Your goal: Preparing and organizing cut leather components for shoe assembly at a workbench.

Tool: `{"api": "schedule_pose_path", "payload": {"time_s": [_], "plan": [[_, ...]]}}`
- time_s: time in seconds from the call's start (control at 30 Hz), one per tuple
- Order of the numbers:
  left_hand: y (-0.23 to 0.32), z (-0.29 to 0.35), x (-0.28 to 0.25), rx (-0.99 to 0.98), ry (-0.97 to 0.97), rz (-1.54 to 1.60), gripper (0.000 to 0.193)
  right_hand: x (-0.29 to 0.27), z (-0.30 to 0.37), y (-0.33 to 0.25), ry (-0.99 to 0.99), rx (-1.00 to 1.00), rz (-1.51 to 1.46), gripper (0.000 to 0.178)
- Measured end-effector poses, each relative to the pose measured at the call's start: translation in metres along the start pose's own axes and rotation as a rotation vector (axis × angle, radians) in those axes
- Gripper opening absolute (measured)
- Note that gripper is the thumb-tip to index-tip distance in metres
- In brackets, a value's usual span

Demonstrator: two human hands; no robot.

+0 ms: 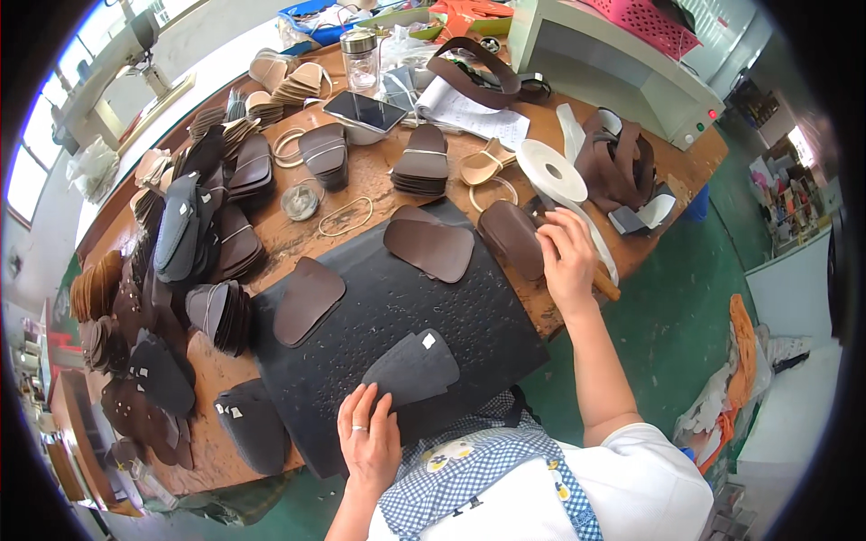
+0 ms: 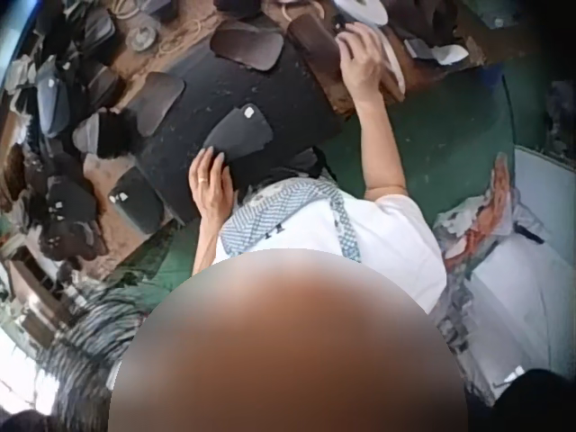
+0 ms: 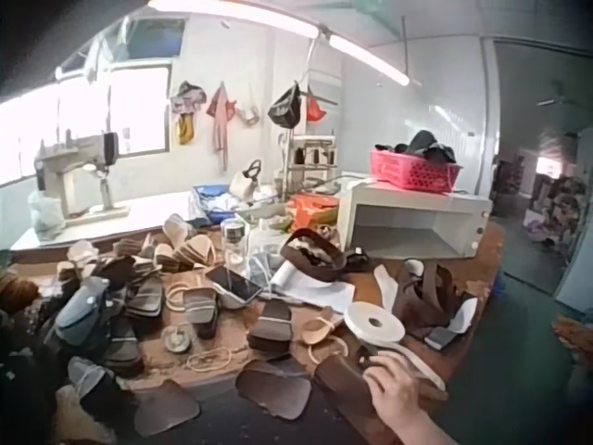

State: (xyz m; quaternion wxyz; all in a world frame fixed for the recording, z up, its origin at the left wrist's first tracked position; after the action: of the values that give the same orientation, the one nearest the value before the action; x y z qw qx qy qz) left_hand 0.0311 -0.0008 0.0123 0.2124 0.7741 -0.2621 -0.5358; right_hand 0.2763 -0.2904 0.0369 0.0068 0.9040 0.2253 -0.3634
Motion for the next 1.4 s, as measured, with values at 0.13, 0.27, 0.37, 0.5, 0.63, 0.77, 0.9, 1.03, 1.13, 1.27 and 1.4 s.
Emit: {"api": "schedule_pose_path", "payload": {"time_s": [0.13,0.27,0.37,0.5,0.63,0.77,0.9,1.03,1.13,1.27,1.4], "plan": [[0.001,0.006,-0.001,-0.034,0.013,-0.003,0.035,0.018,0.014,0.013,-0.041,-0.036,0.031,0.008],[0.002,0.006,-0.003,-0.036,0.046,-0.042,0.033,0.004,0.016,-0.013,0.032,0.032,-0.124,0.008],[0.000,0.002,-0.001,0.009,0.044,-0.008,0.039,-0.020,0.013,-0.042,-0.065,0.176,-0.493,0.017],[0.000,0.001,0.003,0.038,0.103,-0.013,0.040,-0.027,0.006,-0.095,-0.741,0.407,-1.019,0.029],[0.003,0.013,0.002,0.063,0.149,-0.100,0.040,-0.007,0.015,-0.125,-1.060,0.362,-1.100,0.012],[0.001,0.021,0.003,0.026,0.128,-0.107,0.041,0.015,0.026,-0.138,-1.165,0.229,-1.055,0.015],[-0.001,0.025,0.002,0.036,0.122,-0.091,0.043,0.022,0.026,-0.141,-1.215,0.211,-1.016,0.015],[-0.003,0.025,0.004,0.038,0.127,-0.084,0.043,0.025,0.027,-0.141,-1.218,0.173,-1.000,0.016],[-0.003,0.027,0.006,0.038,0.121,-0.106,0.042,0.023,0.025,-0.143,-1.212,0.147,-0.978,0.016],[-0.002,0.022,0.005,0.036,0.017,-0.139,0.040,0.023,0.017,-0.140,-1.219,0.165,-0.969,0.018],[-0.001,0.022,0.004,0.025,0.001,-0.150,0.040,0.022,0.011,-0.124,-1.189,0.226,-0.980,0.023]]}}
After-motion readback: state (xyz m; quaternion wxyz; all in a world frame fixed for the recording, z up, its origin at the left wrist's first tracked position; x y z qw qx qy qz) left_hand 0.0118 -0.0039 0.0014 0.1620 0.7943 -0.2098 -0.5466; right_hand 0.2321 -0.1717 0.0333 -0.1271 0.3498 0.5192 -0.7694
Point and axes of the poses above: each hand's wrist, its own z-axis away from the middle knuckle, its own x-axis out of the palm, y = z × x, the point moved 2 cm from there along -z, towards the middle knuckle, and after that the axes turned 8 degrees about z, right-handed, at the moved point
